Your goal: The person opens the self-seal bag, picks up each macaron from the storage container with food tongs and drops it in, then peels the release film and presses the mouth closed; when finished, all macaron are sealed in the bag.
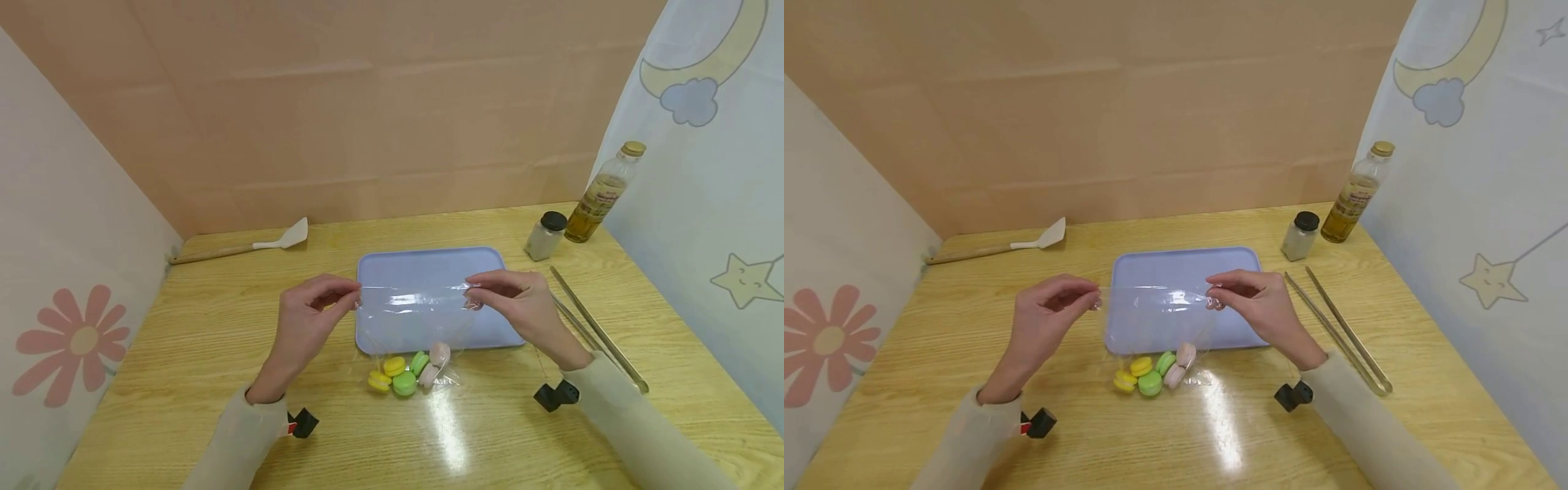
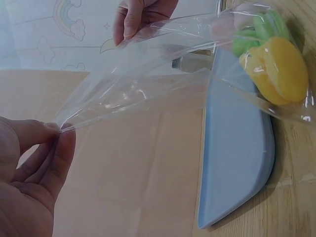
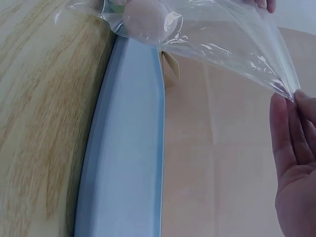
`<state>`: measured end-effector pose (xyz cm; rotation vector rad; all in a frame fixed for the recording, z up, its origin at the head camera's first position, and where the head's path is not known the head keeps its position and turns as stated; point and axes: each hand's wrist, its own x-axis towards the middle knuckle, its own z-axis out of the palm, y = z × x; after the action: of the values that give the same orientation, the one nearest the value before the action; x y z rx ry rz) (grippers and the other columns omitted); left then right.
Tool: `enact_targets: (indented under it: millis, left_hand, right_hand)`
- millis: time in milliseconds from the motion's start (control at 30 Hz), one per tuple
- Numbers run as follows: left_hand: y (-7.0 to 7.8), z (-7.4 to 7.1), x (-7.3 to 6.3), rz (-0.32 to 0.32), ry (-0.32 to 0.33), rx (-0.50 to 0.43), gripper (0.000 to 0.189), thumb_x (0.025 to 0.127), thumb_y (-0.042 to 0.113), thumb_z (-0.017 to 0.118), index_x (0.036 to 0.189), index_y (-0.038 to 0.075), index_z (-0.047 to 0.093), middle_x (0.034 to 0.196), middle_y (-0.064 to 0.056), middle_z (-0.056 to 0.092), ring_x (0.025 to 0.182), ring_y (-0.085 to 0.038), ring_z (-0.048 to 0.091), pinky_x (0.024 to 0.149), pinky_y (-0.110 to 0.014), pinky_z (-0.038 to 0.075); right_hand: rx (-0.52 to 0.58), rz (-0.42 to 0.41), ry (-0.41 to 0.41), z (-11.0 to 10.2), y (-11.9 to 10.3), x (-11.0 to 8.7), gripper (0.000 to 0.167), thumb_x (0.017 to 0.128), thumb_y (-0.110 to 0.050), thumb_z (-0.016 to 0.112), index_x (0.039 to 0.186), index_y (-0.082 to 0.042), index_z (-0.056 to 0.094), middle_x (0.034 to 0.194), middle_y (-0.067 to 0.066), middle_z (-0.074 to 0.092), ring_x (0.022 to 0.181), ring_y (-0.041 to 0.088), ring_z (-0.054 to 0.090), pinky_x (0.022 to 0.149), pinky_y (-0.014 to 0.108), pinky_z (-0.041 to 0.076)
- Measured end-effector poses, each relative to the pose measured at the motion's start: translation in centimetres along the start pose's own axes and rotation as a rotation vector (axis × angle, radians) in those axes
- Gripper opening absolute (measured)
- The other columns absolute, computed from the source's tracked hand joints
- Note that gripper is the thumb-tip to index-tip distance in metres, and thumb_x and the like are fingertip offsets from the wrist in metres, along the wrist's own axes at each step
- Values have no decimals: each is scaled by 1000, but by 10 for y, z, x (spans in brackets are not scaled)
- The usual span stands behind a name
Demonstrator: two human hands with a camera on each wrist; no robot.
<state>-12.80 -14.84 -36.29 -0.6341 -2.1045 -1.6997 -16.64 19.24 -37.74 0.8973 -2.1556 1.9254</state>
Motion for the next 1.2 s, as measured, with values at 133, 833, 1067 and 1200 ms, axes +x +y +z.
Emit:
enact_targets:
  millis: [133,833,1067,1200]
  left_hand:
    - [1,1,0,-4,16,11,19,87,-6,77,104,3,77,94,-9,75,77,-23,70,75,-28,58]
    - [3,9,-2,-159,-33,-41,33,90,-4,74,123,-1,67,104,-15,66,96,-25,64,85,-26,54]
    - [3,11,0,-286,-57,33,23,91,17,79,111,8,74,94,-7,66,85,-22,63,75,-24,52]
    - [5,10,1,-301,-93,65,13,91,21,79,101,12,77,92,-2,69,80,-22,63,71,-26,51]
  right_hand:
    - [-28,-7,24,1,0,-1,26,87,17,69,111,7,72,88,20,74,72,23,72,67,31,58]
    - [-55,79,53,12,-7,-1,35,88,11,73,122,5,66,90,18,71,76,24,71,66,28,57]
    - [-126,186,-10,13,-11,1,36,88,-2,79,123,-3,69,92,12,68,88,20,71,74,28,56]
    - [-162,229,-74,12,-12,5,32,88,-8,81,118,-6,71,86,10,68,79,24,69,72,30,56]
